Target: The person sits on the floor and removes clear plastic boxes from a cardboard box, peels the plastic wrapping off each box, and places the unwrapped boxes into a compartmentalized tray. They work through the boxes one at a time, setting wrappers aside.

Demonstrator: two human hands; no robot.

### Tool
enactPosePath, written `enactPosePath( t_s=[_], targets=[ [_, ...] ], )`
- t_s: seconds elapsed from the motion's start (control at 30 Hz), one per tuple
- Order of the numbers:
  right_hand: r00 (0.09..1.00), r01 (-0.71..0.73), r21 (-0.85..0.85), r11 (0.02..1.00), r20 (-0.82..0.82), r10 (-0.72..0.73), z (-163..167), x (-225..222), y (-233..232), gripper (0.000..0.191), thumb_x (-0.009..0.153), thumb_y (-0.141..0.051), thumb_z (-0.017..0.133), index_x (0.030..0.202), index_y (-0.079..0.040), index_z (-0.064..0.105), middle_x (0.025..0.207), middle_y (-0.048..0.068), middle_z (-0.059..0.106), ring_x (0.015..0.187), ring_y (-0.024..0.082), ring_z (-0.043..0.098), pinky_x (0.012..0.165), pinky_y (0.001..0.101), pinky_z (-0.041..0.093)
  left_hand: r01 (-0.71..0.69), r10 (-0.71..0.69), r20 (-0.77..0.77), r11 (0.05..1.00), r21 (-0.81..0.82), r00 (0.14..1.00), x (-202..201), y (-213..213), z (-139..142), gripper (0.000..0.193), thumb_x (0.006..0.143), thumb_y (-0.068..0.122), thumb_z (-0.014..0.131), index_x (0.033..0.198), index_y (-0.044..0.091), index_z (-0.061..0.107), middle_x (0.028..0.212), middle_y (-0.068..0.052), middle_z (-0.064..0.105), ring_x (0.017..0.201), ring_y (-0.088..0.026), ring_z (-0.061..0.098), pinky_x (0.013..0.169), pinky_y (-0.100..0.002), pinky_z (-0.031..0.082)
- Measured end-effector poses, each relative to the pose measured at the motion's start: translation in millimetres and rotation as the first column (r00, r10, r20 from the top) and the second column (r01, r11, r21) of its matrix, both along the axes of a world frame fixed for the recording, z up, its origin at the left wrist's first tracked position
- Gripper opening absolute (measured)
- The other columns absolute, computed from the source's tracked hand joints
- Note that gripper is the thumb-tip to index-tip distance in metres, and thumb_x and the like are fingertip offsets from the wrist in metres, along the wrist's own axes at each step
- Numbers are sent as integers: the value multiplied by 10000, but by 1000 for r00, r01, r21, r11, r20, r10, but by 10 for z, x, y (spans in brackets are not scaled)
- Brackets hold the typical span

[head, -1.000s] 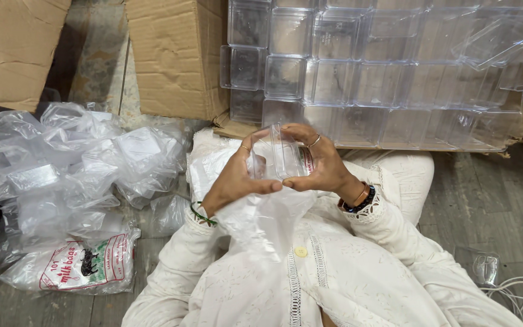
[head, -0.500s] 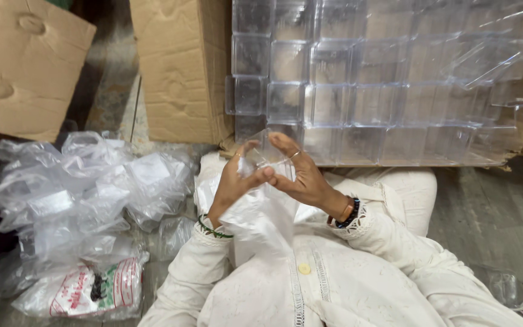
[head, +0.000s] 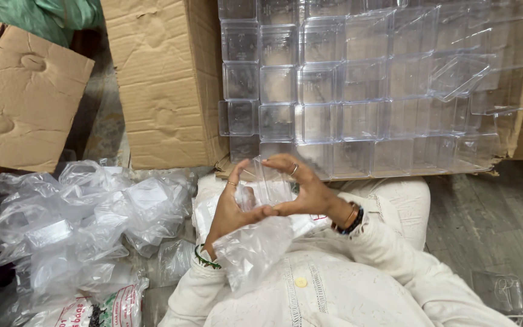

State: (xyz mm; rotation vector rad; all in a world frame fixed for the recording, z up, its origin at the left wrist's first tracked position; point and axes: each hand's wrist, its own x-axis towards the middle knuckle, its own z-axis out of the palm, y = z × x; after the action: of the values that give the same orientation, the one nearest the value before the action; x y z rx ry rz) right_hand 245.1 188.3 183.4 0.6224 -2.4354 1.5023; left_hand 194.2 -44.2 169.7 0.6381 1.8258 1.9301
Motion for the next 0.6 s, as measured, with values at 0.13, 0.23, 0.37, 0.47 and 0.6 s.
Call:
enactPosePath(
  t_s=[0.13,0.23,0.37,0.47,0.6],
  targets=[
    [999,16,28,999,-51,-14,-252,162,-129,1010,751,-355,896,1590,-137,380,1600,153,412,1492,341,414,1218,475,348,-65,64,-19,996,-56,998,69,20,-57,958,681,317,935,1476,46,474,819,45,556,716,-53,512,613,-218,444],
    [999,52,-17,999,-8,-52,-454,246,-194,964,832,-291,783,1652,-146,297,1661,155,350,1541,327,367,1266,476,312,-87,107,80,971,-223,991,105,98,-264,929,661,313,904,1449,47,490,812,-41,575,708,-114,548,610,-265,471],
    [982,-72,-67,995,168,82,-572,270,-136,928,931,-337,728,1655,-93,202,1694,171,255,1543,342,295,1252,487,254,-34,36,10,991,-127,999,-8,127,-514,823,784,296,927,1421,-23,516,1272,-103,647,1167,-160,620,960,-286,504],
    [957,-44,-145,988,278,84,-569,229,-98,896,909,-388,746,1621,-103,281,1640,137,339,1484,293,409,1228,450,332,63,-77,262,996,59,962,-138,64,-531,844,750,324,893,1418,-20,508,1258,-118,666,1134,-161,661,946,-284,535],
    [973,25,-281,959,228,42,-573,136,-143,889,874,-290,826,1614,-98,371,1554,128,454,1454,277,455,1244,437,366,46,-35,118,994,-97,992,-251,-9,-374,848,724,286,909,1427,1,529,1153,-122,652,980,-151,625,829,-295,520]
  ],
)
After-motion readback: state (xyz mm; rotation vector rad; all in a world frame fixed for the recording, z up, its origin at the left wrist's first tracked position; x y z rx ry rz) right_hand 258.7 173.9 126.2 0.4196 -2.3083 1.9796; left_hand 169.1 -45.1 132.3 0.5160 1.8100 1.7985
